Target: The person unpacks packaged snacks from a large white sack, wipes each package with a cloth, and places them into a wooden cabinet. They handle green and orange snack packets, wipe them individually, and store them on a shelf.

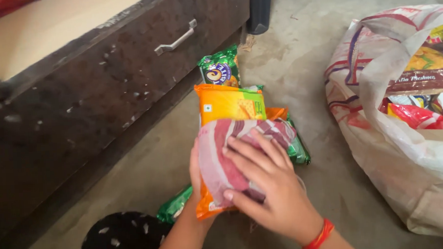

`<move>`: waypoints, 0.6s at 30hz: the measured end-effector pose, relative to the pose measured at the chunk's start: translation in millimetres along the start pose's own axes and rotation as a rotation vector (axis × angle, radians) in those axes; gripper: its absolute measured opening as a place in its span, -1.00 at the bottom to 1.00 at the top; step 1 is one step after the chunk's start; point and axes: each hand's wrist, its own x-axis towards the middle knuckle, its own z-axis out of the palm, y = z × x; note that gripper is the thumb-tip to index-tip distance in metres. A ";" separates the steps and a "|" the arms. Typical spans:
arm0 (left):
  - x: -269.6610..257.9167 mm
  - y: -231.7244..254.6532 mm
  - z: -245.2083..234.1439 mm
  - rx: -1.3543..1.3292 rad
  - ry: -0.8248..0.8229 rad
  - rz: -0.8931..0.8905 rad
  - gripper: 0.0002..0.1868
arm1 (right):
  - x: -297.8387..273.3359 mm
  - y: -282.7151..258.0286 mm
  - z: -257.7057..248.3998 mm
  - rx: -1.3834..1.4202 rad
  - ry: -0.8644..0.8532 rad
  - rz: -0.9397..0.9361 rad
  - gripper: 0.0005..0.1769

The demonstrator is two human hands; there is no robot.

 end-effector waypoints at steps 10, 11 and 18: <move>1.8 4.4 -14.5 0.413 0.190 -0.044 -0.33 | 49.1 9.5 -0.9 -0.064 -0.068 -0.035 -0.31; 1.8 4.9 -10.9 0.180 0.195 -0.020 -0.31 | 54.5 11.2 0.3 -0.100 -0.019 0.015 -0.34; -6.0 1.9 -35.1 0.012 0.141 0.135 -0.32 | 38.8 -1.2 11.7 -0.038 0.040 0.006 -0.46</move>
